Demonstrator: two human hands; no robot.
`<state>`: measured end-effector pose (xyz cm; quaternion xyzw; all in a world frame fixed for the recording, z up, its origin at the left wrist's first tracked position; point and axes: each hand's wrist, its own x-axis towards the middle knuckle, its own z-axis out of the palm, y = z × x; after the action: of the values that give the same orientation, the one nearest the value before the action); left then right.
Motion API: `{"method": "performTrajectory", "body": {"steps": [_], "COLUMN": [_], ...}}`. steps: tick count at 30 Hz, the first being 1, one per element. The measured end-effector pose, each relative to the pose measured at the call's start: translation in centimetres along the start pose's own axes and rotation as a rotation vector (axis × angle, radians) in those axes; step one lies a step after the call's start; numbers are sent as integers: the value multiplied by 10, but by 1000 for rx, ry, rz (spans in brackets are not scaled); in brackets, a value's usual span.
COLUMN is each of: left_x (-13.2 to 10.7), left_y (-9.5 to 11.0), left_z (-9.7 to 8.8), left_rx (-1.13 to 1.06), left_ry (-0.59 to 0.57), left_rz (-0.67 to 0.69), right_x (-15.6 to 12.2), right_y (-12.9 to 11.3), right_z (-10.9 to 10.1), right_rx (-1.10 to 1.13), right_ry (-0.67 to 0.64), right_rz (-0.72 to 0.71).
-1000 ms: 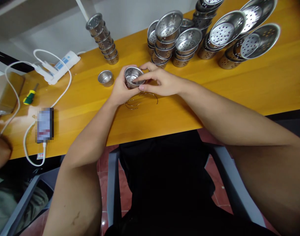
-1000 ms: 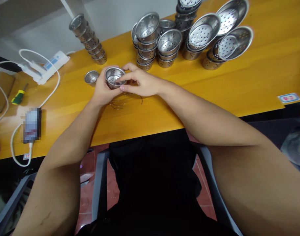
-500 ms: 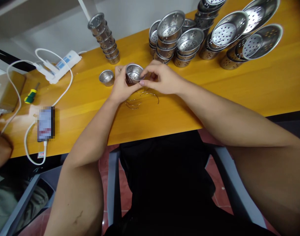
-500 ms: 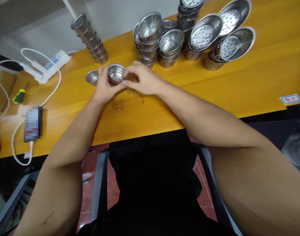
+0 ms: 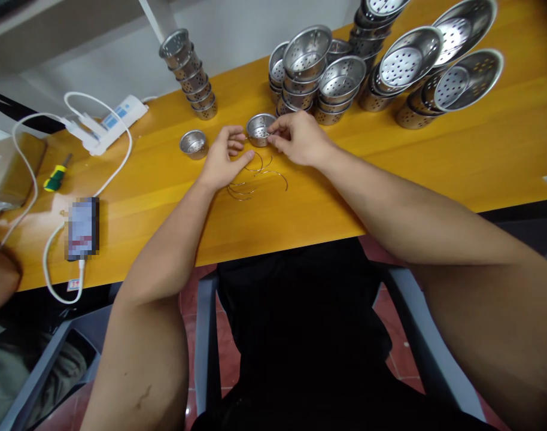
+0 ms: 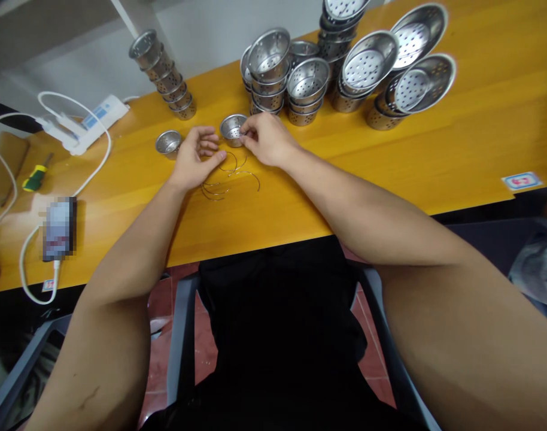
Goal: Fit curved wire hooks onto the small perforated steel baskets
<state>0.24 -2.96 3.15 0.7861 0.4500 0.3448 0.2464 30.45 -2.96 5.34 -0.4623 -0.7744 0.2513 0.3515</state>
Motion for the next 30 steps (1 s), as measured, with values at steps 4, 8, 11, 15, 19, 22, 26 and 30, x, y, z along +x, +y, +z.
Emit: {"method": "performTrajectory", "body": {"steps": [4,8,11,15,19,22,26,30], "left_x": [-8,-10,-11,-12,-10,-7,-4,1], "left_y": [27,33,31,35,34,19,-9,-27], "left_z": [-3,-3,-5,-10,-12,-13,-15,-20], "left_rx": [-19,-45,0,35,100,174,286,328], "left_ry": [-77,-128,-181,-246,-196,-93,-19,61], "left_rz": [60,125,130,140,166,125,20,46], "right_x": [1,0,-1,-4,-4,-4,-4,-4], "right_y": [4,2,-3,-8,-8,-5,-3,-2], "right_z": [4,5,5,3,2,3,4,3], "right_rx": [40,130,131,27,44,48,22,7], "right_ry": [-5,-23,-80,-97,-115,-118,-122,-130], "right_rz": [-14,-77,-102,-45,-48,-71,-97,-98]}}
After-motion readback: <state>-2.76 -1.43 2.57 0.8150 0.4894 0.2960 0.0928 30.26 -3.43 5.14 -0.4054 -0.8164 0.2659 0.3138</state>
